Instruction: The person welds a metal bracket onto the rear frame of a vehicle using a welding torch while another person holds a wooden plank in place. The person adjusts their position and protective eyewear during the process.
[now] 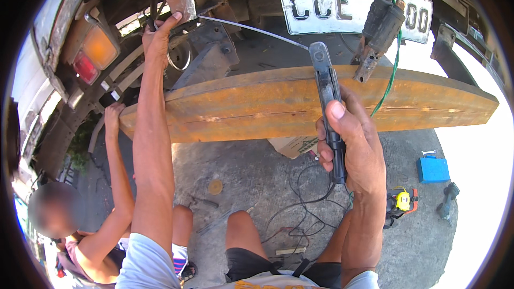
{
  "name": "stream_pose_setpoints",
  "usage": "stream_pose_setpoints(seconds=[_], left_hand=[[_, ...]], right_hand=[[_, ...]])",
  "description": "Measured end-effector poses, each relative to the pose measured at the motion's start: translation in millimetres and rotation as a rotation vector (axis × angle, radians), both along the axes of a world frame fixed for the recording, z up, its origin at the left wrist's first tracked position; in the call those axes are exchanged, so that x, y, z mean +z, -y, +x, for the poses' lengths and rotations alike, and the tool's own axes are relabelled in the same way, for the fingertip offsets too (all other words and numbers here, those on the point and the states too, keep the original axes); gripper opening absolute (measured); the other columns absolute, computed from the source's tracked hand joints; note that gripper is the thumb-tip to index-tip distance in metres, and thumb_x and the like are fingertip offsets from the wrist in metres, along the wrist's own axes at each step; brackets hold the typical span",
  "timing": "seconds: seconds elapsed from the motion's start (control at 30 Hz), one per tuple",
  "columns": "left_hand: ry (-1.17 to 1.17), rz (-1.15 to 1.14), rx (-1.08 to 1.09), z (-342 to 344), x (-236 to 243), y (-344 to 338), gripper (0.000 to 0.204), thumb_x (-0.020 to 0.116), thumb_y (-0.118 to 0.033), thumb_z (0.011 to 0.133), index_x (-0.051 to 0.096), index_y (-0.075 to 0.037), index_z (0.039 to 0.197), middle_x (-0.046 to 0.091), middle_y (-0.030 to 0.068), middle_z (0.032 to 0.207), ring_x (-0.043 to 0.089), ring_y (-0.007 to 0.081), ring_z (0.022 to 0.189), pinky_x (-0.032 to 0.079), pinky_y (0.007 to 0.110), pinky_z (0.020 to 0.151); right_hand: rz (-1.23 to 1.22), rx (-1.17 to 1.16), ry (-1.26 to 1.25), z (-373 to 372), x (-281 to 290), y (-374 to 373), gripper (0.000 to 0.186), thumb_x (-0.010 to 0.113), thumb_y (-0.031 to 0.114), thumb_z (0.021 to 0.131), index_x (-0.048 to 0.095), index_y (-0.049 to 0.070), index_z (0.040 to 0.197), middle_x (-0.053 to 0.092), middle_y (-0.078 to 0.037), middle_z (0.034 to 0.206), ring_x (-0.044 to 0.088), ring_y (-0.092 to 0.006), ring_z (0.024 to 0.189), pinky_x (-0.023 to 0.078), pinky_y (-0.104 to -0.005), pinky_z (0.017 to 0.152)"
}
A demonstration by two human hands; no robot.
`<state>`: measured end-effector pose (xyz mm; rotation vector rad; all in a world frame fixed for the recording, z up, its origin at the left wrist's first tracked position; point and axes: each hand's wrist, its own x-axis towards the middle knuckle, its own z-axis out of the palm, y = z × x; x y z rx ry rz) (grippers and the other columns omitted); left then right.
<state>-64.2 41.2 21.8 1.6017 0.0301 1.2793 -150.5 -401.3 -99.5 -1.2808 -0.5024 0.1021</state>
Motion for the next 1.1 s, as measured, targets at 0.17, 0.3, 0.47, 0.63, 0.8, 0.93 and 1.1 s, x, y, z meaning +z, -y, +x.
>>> stream_pose_setpoints(seconds=[0.17,0.3,0.47,0.63,0.8,0.93,1.1], left_hand=[[-0.048,0.052,0.114,-0.1,3.6,-6.6,0.060,0.103,-0.038,0.067,0.055,-0.013,0.092,0.057,-0.0021,0.084,0.053,0.0102,0.075,0.046,0.027,0.071],[-0.029,0.065,0.116,1.9,0.7,-10.3,0.063,0.103,-0.041,0.065,0.055,-0.014,0.094,0.057,-0.0017,0.089,0.053,0.0117,0.082,0.046,0.030,0.080],[-0.029,0.083,0.109,2.9,0.6,-15.3,0.063,0.103,-0.042,0.065,0.054,-0.015,0.092,0.057,-0.0020,0.088,0.054,0.0123,0.084,0.046,0.030,0.086],[-0.143,0.055,0.109,-1.3,6.3,-12.9,0.064,0.104,-0.042,0.064,0.052,-0.015,0.092,0.057,-0.0011,0.089,0.055,0.0123,0.084,0.048,0.029,0.085],[0.035,0.026,-0.016,-1.3,-0.3,-2.6,0.072,0.105,-0.041,0.061,0.056,-0.008,0.102,0.060,0.0033,0.094,0.058,0.0164,0.086,0.049,0.032,0.086],[-0.075,0.058,0.130,-0.9,2.8,-9.7,0.078,0.105,-0.045,0.059,0.056,-0.007,0.105,0.060,0.0043,0.099,0.058,0.0181,0.093,0.048,0.034,0.092],[-0.087,0.054,0.118,3.7,1.8,-16.6,0.078,0.105,-0.045,0.059,0.055,-0.008,0.105,0.058,0.0045,0.101,0.056,0.0176,0.095,0.045,0.032,0.096]], right_hand=[[-0.513,-0.278,0.779,-38.2,-7.9,-20.4,0.083,0.081,0.029,0.093,0.041,0.000,0.160,0.059,-0.002,0.085,0.060,-0.0109,0.062,0.046,-0.0269,0.047],[-0.565,-0.224,0.680,-13.4,2.9,-0.7,0.092,0.083,0.031,0.090,0.035,0.001,0.163,0.057,-0.002,0.087,0.059,-0.0102,0.062,0.046,-0.0261,0.047],[-0.047,0.143,0.020,-19.3,-8.9,-3.3,0.094,0.083,0.031,0.091,0.032,0.001,0.165,0.056,-0.003,0.089,0.059,-0.0107,0.063,0.049,-0.0274,0.050],[-1.070,-0.505,1.205,-33.2,10.2,-8.4,0.098,0.086,0.046,0.084,0.041,0.014,0.165,0.056,-0.001,0.082,0.059,-0.0113,0.060,0.049,-0.0285,0.053],[-0.319,-0.193,0.194,-7.3,34.6,15.2,0.095,0.086,0.034,0.084,0.042,-0.001,0.160,0.057,-0.001,0.085,0.059,-0.0106,0.063,0.049,-0.0261,0.054],[-0.239,-0.089,0.101,-30.3,23.7,2.4,0.106,0.091,0.042,0.078,0.041,-0.001,0.160,0.057,-0.002,0.084,0.058,-0.0103,0.064,0.050,-0.0270,0.058],[-0.583,-0.384,0.623,-48.9,29.9,11.4,0.105,0.091,0.040,0.082,0.038,-0.001,0.162,0.074,-0.017,0.102,0.075,-0.0239,0.086,0.059,-0.0334,0.074]])
